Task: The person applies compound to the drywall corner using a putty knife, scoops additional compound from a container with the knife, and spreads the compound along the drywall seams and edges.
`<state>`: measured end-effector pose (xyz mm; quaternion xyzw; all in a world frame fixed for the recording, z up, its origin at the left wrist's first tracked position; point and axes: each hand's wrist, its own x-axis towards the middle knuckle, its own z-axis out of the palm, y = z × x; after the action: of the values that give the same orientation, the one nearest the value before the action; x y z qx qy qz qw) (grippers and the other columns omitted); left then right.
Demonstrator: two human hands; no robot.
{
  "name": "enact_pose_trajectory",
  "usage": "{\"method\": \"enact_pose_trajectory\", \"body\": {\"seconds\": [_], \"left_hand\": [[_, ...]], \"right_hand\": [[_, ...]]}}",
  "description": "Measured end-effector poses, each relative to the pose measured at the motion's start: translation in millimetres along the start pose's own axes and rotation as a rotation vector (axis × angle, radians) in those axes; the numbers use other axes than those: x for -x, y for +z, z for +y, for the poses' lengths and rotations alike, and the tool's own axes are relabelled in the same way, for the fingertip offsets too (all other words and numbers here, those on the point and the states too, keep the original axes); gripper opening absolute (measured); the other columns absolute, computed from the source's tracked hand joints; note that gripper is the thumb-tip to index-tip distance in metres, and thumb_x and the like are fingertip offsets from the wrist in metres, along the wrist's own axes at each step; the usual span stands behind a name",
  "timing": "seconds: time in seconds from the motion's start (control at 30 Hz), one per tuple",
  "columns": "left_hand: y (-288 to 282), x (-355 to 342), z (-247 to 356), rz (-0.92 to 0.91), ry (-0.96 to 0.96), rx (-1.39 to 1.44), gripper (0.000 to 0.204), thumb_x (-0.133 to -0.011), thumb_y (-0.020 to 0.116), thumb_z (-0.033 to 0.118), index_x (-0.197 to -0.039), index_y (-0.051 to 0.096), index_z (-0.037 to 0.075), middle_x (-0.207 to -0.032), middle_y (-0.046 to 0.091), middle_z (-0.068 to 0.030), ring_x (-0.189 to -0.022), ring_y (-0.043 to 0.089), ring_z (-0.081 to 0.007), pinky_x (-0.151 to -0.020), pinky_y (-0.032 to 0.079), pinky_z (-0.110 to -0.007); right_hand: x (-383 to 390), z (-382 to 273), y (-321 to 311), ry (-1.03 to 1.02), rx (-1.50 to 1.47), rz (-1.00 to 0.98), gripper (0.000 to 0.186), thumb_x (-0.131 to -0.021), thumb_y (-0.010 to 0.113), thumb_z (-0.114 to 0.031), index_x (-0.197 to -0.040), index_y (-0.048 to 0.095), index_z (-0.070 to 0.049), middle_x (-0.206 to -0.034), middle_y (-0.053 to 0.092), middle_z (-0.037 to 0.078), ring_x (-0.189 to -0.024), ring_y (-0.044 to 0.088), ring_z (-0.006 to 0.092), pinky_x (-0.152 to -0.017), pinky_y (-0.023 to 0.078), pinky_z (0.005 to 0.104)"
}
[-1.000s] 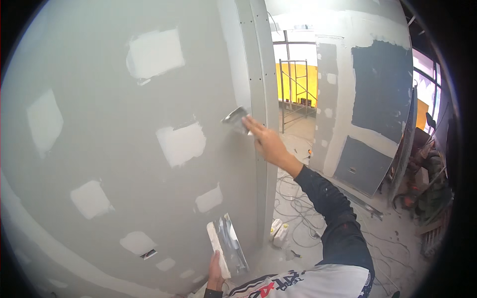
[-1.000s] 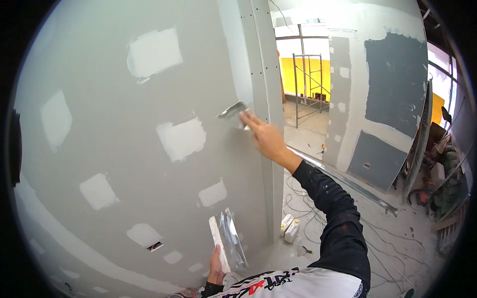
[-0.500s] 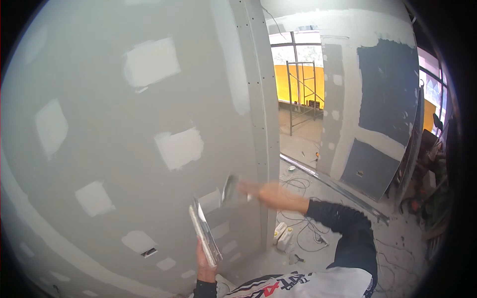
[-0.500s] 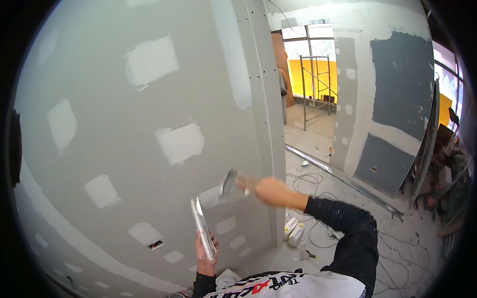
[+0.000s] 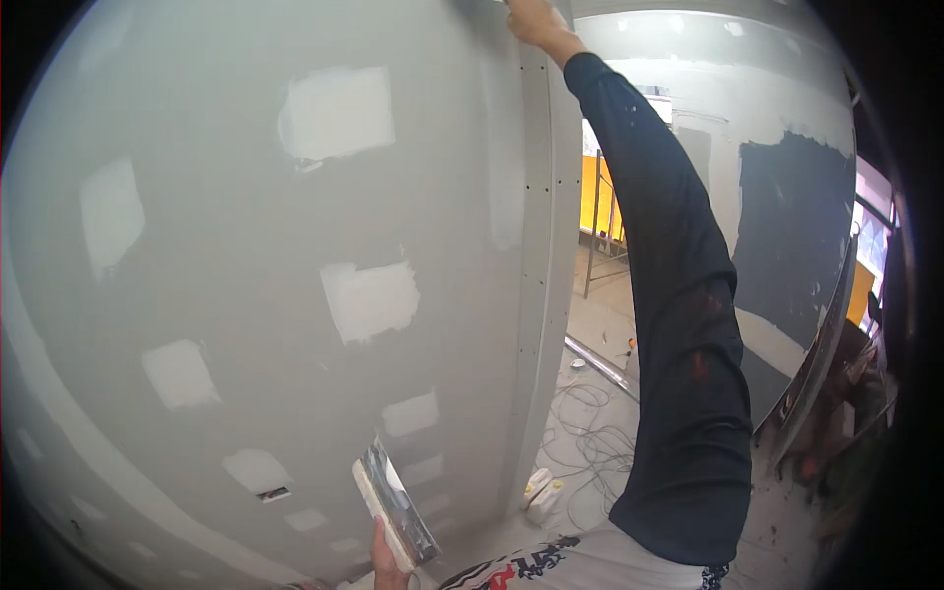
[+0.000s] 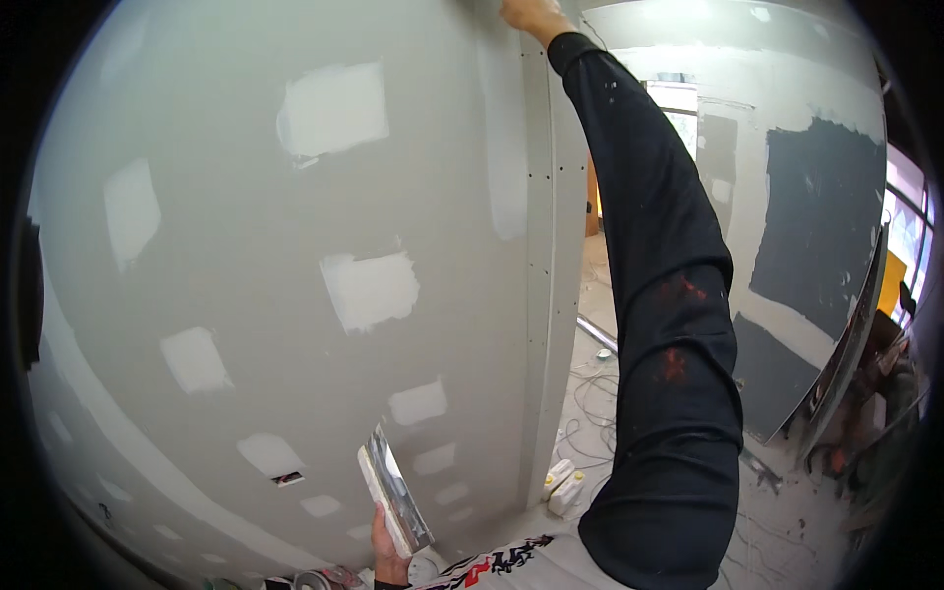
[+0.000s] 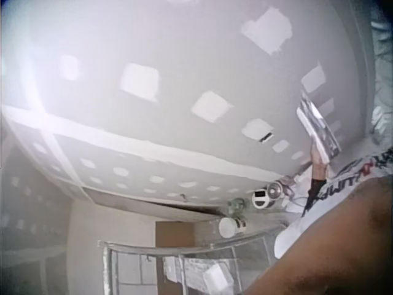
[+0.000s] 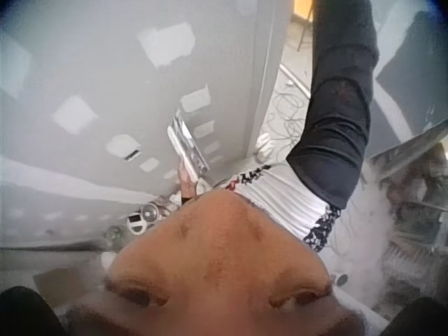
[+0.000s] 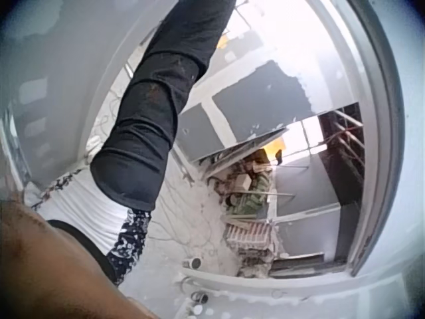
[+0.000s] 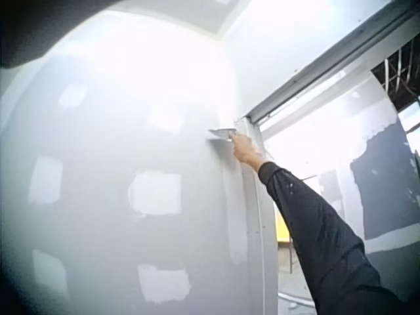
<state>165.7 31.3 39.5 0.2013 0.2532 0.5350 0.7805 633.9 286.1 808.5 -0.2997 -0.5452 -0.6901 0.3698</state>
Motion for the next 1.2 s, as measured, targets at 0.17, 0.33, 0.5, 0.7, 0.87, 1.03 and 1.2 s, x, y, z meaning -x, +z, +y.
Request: {"method": "enact_pose_trajectory", "body": {"seconds": [0.17,0.33,0.5,0.7,0.87,1.03,1.2], "left_hand": [[-17.6,2.7,-17.4,0.090,0.064,0.043,0.050,-0.108,0.045,0.041,-0.143,0.047,0.005,-0.128,0.059,-0.0112,-0.123,0.054,-0.0261,-0.111,0.041,-0.044],[-32.6,-2.3,-20.5,0.110,0.001,0.036,0.054,-0.108,0.043,0.044,-0.144,0.045,0.004,-0.127,0.060,-0.0141,-0.115,0.061,-0.0299,-0.100,0.050,-0.047],[-41.7,-3.3,-12.9,0.118,-0.036,0.020,0.052,-0.108,0.043,0.041,-0.144,0.044,0.003,-0.127,0.060,-0.0142,-0.114,0.062,-0.0302,-0.099,0.051,-0.047],[-59.5,-1.6,-4.3,0.150,-0.086,-0.052,0.049,-0.107,0.047,0.042,-0.137,0.051,0.003,-0.121,0.064,-0.0142,-0.111,0.063,-0.0285,-0.099,0.051,-0.045],[-70.9,2.5,-2.9,0.156,-0.118,-0.123,0.051,-0.109,0.044,0.041,-0.141,0.049,0.002,-0.122,0.066,-0.0149,-0.106,0.067,-0.0290,-0.093,0.056,-0.044],[-65.3,2.3,-16.4,0.166,-0.137,-0.120,0.050,-0.109,0.046,0.039,-0.140,0.049,0.000,-0.122,0.065,-0.0142,-0.107,0.068,-0.0269,-0.094,0.057,-0.042],[-44.0,17.8,-8.1,0.261,-0.042,-0.080,0.047,-0.107,0.052,0.036,-0.137,0.054,-0.001,-0.118,0.068,-0.0090,-0.109,0.067,-0.0191,-0.094,0.056,-0.035]], "right_hand": [[-11.5,10.7,22.3,0.152,0.170,-0.459,0.046,-0.086,0.056,0.004,-0.132,0.056,0.001,-0.119,0.068,0.025,-0.112,0.065,0.0403,-0.097,0.053,0.0474],[32.9,-20.4,7.9,0.126,-0.013,-0.452,0.040,-0.090,0.053,0.001,-0.130,0.056,0.002,-0.119,0.068,0.025,-0.112,0.065,0.0405,-0.095,0.053,0.0472],[168.1,-102.7,-50.9,0.227,-0.105,-0.592,0.080,-0.086,0.053,0.005,-0.159,0.030,-0.014,-0.157,0.040,0.022,-0.118,0.060,0.0443,-0.093,0.053,0.0511],[318.8,-244.9,-134.7,0.416,-0.253,-0.710,0.092,-0.079,0.053,0.012,-0.162,0.019,-0.009,-0.160,0.026,0.032,-0.092,0.068,0.0452,-0.074,0.057,0.0499],[403.8,-319.0,-180.9,0.492,-0.308,-0.793,0.097,-0.076,0.054,0.015,-0.163,0.016,-0.008,-0.164,0.019,0.031,-0.088,0.068,0.0438,-0.072,0.057,0.0477],[468.1,-351.5,-219.8,0.582,-0.296,-0.939,0.095,-0.078,0.052,0.014,-0.163,0.019,-0.012,-0.165,0.020,0.028,-0.089,0.068,0.0438,-0.070,0.056,0.0480],[497.3,-401.3,-239.3,0.545,-0.562,-1.080,0.093,-0.077,0.050,0.015,-0.162,0.023,-0.008,-0.166,0.019,0.027,-0.096,0.067,0.0435,-0.072,0.056,0.0416]]}}
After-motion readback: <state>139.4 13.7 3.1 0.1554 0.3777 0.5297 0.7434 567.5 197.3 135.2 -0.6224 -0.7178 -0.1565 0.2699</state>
